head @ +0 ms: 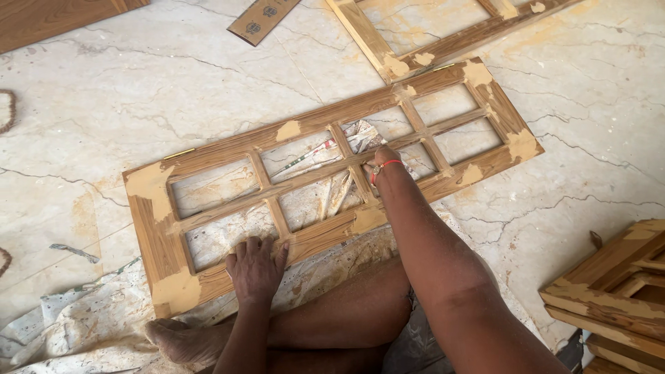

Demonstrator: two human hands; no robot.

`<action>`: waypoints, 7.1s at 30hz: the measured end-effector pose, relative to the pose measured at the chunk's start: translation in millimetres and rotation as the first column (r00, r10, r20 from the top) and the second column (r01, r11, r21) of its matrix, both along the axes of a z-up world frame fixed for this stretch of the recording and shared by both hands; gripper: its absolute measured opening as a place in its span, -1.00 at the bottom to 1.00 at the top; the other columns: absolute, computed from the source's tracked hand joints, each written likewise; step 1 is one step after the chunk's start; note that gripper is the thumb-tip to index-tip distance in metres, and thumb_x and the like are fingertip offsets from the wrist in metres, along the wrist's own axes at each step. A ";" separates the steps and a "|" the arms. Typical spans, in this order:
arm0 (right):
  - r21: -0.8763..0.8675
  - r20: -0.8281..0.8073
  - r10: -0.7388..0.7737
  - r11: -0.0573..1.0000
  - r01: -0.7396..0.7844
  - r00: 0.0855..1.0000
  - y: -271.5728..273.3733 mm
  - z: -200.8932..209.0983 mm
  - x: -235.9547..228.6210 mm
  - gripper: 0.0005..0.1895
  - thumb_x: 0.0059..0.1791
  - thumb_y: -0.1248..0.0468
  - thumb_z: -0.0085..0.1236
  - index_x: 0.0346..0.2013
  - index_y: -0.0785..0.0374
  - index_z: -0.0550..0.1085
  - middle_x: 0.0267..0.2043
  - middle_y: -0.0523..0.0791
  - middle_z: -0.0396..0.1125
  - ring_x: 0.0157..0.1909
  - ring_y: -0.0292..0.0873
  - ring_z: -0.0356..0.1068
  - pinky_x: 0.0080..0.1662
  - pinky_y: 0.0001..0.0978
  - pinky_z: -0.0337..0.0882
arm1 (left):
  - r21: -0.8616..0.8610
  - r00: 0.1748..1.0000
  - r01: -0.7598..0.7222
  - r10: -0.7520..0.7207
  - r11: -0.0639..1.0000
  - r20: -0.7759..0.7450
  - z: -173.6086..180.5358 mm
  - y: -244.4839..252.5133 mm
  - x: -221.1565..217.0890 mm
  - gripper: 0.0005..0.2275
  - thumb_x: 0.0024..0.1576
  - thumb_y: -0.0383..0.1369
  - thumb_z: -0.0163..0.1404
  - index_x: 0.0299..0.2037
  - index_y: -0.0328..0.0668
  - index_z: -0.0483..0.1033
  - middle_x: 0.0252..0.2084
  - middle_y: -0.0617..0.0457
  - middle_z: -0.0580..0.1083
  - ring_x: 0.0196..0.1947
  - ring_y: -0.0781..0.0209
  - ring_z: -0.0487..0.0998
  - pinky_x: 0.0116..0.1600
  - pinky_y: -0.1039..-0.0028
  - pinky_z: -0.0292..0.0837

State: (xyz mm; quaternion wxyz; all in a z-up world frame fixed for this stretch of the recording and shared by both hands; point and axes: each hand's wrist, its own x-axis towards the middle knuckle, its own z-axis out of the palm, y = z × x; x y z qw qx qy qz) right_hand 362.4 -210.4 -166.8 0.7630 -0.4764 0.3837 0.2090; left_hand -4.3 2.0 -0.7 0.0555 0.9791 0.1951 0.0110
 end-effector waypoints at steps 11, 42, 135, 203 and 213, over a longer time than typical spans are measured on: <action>-0.236 -0.122 0.109 0.962 -0.136 0.986 6.7 -10.9 2.5 -0.71 0.13 0.16 -0.12 0.00 0.30 0.42 -0.10 0.07 0.41 -0.31 -0.04 0.39 -0.29 -0.15 0.42 | -0.018 0.999 -0.007 0.007 1.000 0.031 -6.7 -2.4 -7.4 -0.51 0.24 0.15 -0.23 -0.01 0.03 0.61 -0.10 0.03 0.47 -0.01 0.04 0.42 0.07 0.14 0.22; -0.848 -0.507 0.518 -0.155 -0.507 0.689 -66.0 7.0 67.2 -0.40 -0.17 -0.17 0.30 -0.04 0.18 0.60 -0.04 -0.15 0.52 -0.05 -0.23 0.53 -0.13 -0.45 0.51 | -0.053 0.983 0.074 -0.082 0.996 -0.162 -0.9 -14.0 9.7 -0.16 -0.18 0.24 0.17 0.21 -0.21 0.37 0.20 -0.06 0.39 0.20 0.00 0.38 0.15 0.14 0.23; -0.734 0.667 0.461 0.272 0.622 0.586 -74.3 30.7 54.0 -0.80 0.12 0.27 0.06 -0.19 0.36 0.57 -0.25 0.12 0.47 -0.21 0.14 0.48 -0.10 -0.09 0.49 | -0.041 0.966 0.048 -0.057 0.998 -0.251 4.6 -13.3 12.0 -0.14 -0.13 0.27 0.19 0.27 -0.15 0.32 0.25 -0.04 0.37 0.34 0.00 0.28 0.31 0.16 0.14; -0.841 -0.525 0.848 -0.530 0.111 0.070 -112.9 92.9 59.0 -0.67 -0.04 -0.05 0.33 -0.24 0.12 0.61 -0.19 -0.01 0.52 -0.08 -0.03 0.51 0.01 -0.14 0.49 | -0.001 0.980 0.073 -0.072 0.997 -0.188 -10.6 -11.5 8.1 -0.17 -0.13 0.25 0.18 0.25 -0.17 0.36 0.18 0.00 0.41 0.23 0.04 0.37 0.26 0.15 0.17; -0.910 -0.412 0.897 -0.397 0.118 -0.160 -30.8 90.5 22.9 -0.71 -0.14 -0.01 0.43 -0.29 0.05 0.60 -0.23 -0.12 0.53 -0.13 -0.08 0.52 -0.05 -0.10 0.49 | -0.006 0.990 0.125 -0.125 0.992 -0.071 -16.0 -8.0 4.7 -0.18 -0.14 0.24 0.20 0.19 -0.24 0.42 0.12 0.00 0.45 0.16 0.06 0.40 0.17 0.12 0.19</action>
